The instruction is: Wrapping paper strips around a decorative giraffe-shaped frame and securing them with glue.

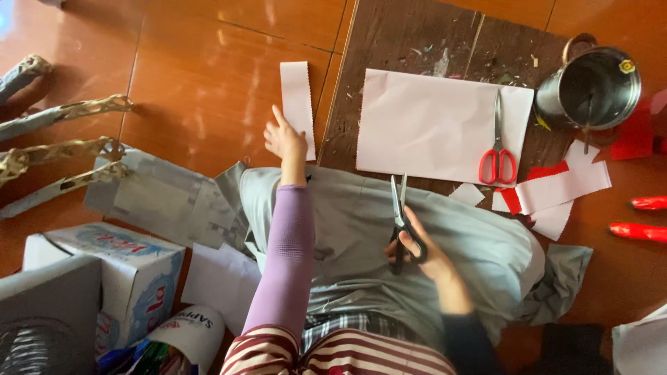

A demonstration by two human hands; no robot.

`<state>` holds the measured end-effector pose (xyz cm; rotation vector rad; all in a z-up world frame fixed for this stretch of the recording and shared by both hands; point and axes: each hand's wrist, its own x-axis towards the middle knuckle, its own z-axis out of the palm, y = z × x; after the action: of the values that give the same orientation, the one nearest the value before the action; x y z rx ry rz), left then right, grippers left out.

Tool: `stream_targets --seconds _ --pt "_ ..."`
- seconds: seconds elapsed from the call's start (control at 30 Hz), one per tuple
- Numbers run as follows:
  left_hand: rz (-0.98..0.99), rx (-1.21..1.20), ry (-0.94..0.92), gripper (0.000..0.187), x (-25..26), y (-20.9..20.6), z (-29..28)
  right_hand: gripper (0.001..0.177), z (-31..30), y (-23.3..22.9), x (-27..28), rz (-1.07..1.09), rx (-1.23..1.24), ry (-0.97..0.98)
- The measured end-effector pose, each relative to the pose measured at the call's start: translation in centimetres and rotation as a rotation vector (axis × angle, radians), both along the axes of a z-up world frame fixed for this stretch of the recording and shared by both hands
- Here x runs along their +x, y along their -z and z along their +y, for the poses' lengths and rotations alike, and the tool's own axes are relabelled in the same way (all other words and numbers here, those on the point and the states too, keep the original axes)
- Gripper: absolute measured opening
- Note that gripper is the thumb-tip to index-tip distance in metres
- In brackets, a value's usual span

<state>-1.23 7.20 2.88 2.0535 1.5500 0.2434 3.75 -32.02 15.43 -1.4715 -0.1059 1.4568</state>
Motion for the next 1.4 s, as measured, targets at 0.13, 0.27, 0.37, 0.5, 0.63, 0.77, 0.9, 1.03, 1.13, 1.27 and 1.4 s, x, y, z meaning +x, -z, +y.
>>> stream_targets --seconds 0.13,0.27,0.37,0.5,0.63,0.77,0.9,1.03,1.13,1.27,1.4 --pt "-0.051 0.073 0.364 0.054 1.3 3.3 -3.0 0.102 -1.8 3.2 -1.4 0.095 -0.078 0.042" --pt "-0.323 -0.062 0.497 0.032 2.7 8.8 -8.9 0.103 0.2 2.9 -0.5 0.050 -0.162 -0.011" --pt "-0.209 -0.133 0.506 0.029 2.6 11.3 -11.0 0.103 1.4 2.6 0.4 0.036 -0.248 -0.024" --pt "-0.323 -0.324 0.313 0.035 1.9 11.8 -11.9 0.094 -0.8 9.6 0.4 -0.254 -0.040 -0.129" --pt "-0.502 -0.665 0.227 0.040 2.1 12.0 -12.4 0.097 -0.2 10.7 0.3 -0.239 0.063 -0.089" --pt "-0.642 -0.786 0.111 0.037 3.7 10.0 -13.8 0.102 4.9 0.8 1.8 0.052 -0.270 -0.103" --pt "-0.732 -0.940 0.104 0.046 4.1 7.3 -14.2 0.081 2.3 12.3 1.5 -0.490 0.110 -0.133" --pt "-0.801 -0.922 0.136 0.051 4.0 5.4 -14.1 0.096 7.2 2.4 4.2 0.017 -0.218 -0.085" --pt "-0.786 -1.042 0.062 0.049 4.3 4.4 -14.0 0.094 8.2 1.7 4.4 -0.083 -0.234 -0.080" --pt "-0.842 -0.955 0.117 0.051 3.8 6.4 -14.2 0.083 5.0 12.7 0.5 -0.642 0.213 0.004" --pt "-0.789 -0.824 0.137 0.074 5.1 3.4 -12.7 0.079 6.2 8.0 0.4 -0.685 0.118 0.069"
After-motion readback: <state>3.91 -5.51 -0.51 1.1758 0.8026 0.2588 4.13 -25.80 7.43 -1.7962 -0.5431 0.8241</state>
